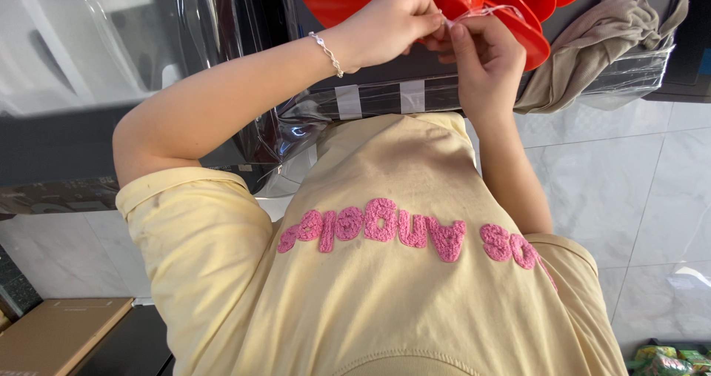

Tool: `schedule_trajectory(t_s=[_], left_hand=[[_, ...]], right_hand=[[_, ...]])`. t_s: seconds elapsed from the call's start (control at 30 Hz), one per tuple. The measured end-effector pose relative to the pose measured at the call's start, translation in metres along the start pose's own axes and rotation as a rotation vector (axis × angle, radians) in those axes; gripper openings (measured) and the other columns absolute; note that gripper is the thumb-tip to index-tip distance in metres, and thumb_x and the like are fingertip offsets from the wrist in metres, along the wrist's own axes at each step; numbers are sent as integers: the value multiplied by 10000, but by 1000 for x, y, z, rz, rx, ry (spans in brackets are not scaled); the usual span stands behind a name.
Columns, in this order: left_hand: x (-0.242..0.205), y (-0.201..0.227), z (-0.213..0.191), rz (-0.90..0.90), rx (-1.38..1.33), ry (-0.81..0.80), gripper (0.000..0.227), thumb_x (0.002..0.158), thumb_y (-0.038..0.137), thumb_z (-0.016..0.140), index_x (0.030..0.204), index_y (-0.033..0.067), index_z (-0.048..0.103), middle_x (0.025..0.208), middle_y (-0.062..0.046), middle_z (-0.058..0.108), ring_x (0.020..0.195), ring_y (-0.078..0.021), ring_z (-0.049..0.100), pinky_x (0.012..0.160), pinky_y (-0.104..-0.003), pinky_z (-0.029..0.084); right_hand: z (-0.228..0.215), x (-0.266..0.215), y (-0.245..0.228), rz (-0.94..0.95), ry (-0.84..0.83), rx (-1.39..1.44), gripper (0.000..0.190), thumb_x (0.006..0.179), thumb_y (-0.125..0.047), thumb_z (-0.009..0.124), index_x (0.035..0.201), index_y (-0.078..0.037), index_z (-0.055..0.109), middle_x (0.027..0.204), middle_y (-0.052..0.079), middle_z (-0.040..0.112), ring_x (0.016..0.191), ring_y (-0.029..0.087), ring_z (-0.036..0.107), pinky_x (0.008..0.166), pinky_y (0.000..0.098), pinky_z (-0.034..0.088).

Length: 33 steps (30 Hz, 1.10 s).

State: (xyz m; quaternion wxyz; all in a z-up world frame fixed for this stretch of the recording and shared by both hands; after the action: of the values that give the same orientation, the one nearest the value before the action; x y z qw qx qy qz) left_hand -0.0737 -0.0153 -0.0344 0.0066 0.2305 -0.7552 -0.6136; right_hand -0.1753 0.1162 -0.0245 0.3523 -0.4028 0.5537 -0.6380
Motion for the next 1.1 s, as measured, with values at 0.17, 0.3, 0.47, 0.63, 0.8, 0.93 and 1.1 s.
schedule_trajectory(t_s=[0.17, 0.3, 0.47, 0.63, 0.8, 0.93, 1.1], left_hand=[[-16, -4, -2, -224, -460, 10, 266, 1037, 334, 556, 1021, 127, 723, 988, 48, 760, 797, -69, 672, 631, -227, 463], [-17, -8, 3, -228, -737, 36, 215, 1030, 302, 581, 1022, 153, 737, 1013, 53, 741, 958, -78, 690, 715, -236, 432], [-17, -21, 23, -235, -768, 87, 246, 1039, 304, 590, 1155, 165, 757, 1070, 106, 719, 960, -56, 569, 775, -251, 360], [-21, -24, 46, -283, -974, 97, 425, 1032, 389, 497, 1323, 160, 707, 1234, 155, 678, 971, -110, 469, 887, -316, 320], [-28, -14, 51, -181, -987, 86, 566, 1057, 424, 326, 1515, 206, 577, 1466, 146, 587, 1016, -123, 430, 957, -328, 286], [-28, -11, 53, -120, -994, 55, 559, 1070, 399, 318, 1548, 208, 538, 1540, 134, 556, 1128, -110, 432, 994, -333, 242], [-27, -10, 63, -33, -1057, 28, 577, 1111, 427, 305, 1625, 199, 436, 1609, 87, 492, 1479, -110, 359, 1160, -364, 170]], right_hand=[[5, 2, -35, -452, 48, -608, 82, 1057, 107, 701, 1115, 57, 671, 1033, 153, 684, 867, 243, 728, 750, 305, 593], [10, -8, -41, -662, 20, -854, 249, 976, 144, 713, 1204, 48, 689, 1153, 163, 635, 974, 296, 700, 798, 350, 583], [14, -15, -35, -735, 35, -951, 266, 949, 118, 765, 1200, 67, 692, 1105, 150, 621, 939, 299, 660, 782, 376, 564], [16, -17, -27, -771, 104, -970, 278, 909, 117, 764, 1175, 90, 691, 1073, 160, 614, 925, 309, 655, 805, 396, 570], [9, -25, -21, -740, 270, -802, 293, 955, 139, 768, 1230, 105, 671, 1064, 162, 666, 881, 257, 700, 726, 360, 587], [12, -31, -18, -716, 293, -711, 254, 997, 97, 775, 1165, 8, 607, 1099, 157, 667, 907, 275, 712, 750, 338, 606], [13, -24, -14, -583, 342, -663, 250, 994, 83, 758, 1206, 37, 634, 1122, 170, 674, 900, 289, 711, 749, 323, 594]])
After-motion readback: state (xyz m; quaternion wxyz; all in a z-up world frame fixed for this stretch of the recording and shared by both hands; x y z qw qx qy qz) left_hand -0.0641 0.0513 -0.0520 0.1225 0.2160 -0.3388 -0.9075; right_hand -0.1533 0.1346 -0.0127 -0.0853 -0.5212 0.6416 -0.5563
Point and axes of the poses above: each hand's wrist, its own x-axis towards the middle knuckle, its own z-axis out of the palm, y = z × x, the point moved 6 cm from there along x, towards the middle knuckle
